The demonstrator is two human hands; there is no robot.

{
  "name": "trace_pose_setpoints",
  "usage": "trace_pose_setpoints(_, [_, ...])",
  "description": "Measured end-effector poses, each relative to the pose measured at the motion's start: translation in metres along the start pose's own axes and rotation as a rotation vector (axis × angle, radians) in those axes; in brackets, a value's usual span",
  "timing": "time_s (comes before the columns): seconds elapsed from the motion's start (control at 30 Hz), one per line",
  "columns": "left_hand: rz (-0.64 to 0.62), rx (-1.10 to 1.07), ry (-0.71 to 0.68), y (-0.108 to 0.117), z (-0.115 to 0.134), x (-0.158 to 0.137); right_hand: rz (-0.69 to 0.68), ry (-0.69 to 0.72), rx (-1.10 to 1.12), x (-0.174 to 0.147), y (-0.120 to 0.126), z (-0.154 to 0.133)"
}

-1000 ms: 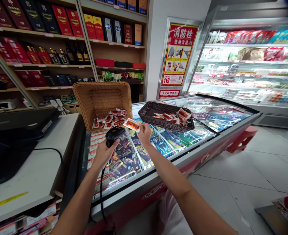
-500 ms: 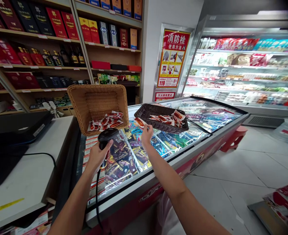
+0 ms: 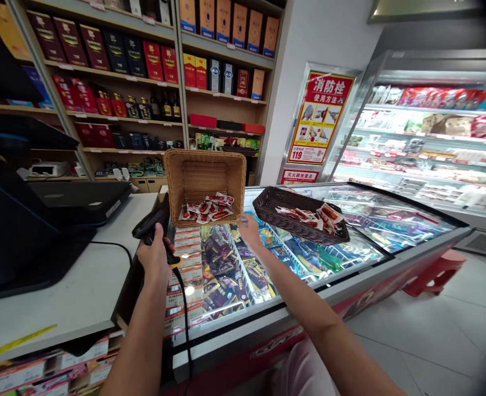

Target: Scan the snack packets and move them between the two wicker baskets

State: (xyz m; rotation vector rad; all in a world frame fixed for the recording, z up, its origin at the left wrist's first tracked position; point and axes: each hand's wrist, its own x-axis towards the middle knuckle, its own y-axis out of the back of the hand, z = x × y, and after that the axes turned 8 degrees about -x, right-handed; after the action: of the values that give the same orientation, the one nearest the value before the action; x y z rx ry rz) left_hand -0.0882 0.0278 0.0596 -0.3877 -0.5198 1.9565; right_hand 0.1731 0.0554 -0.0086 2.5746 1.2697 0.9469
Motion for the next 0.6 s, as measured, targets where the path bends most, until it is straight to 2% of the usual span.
trace_pose_setpoints(0.07, [0.019, -0.04, 0.007, 0.002, -0.001, 0.002, -0.172, 0.076, -0.228, 0.007, -0.034, -0.023])
trace_pose_setpoints(0.13, [-0.002, -0.054, 0.014, 0.003, -0.002, 0.001, -0.271, 0.166, -0.428, 0.018, -0.069, -0.045])
trace_pose_setpoints(0.23, [-0.04, -0.036, 0.018, 0.003, -0.006, -0.003, -0.303, 0.243, -0.667, 0.036, -0.117, -0.07])
trace_pose_setpoints(0.33, [-0.086, 0.003, 0.035, 0.003, -0.009, -0.007, -0.342, 0.231, -0.78, 0.048, -0.154, -0.08])
trace_pose_setpoints(0.4, [-0.113, 0.031, 0.046, 0.004, -0.012, -0.009, -0.374, 0.205, -0.797, 0.053, -0.168, -0.08])
trace_pose_setpoints(0.47, [-0.129, 0.063, 0.048, 0.004, -0.015, -0.01, -0.351, 0.198, -0.778, 0.056, -0.172, -0.078])
trace_pose_setpoints(0.53, [-0.14, 0.093, 0.044, 0.004, -0.018, -0.01, -0.248, 0.179, -0.706, 0.058, -0.165, -0.076])
trace_pose_setpoints(0.6, [-0.15, 0.108, 0.031, 0.003, -0.02, -0.01, -0.131, 0.097, -0.55, 0.058, -0.15, -0.073])
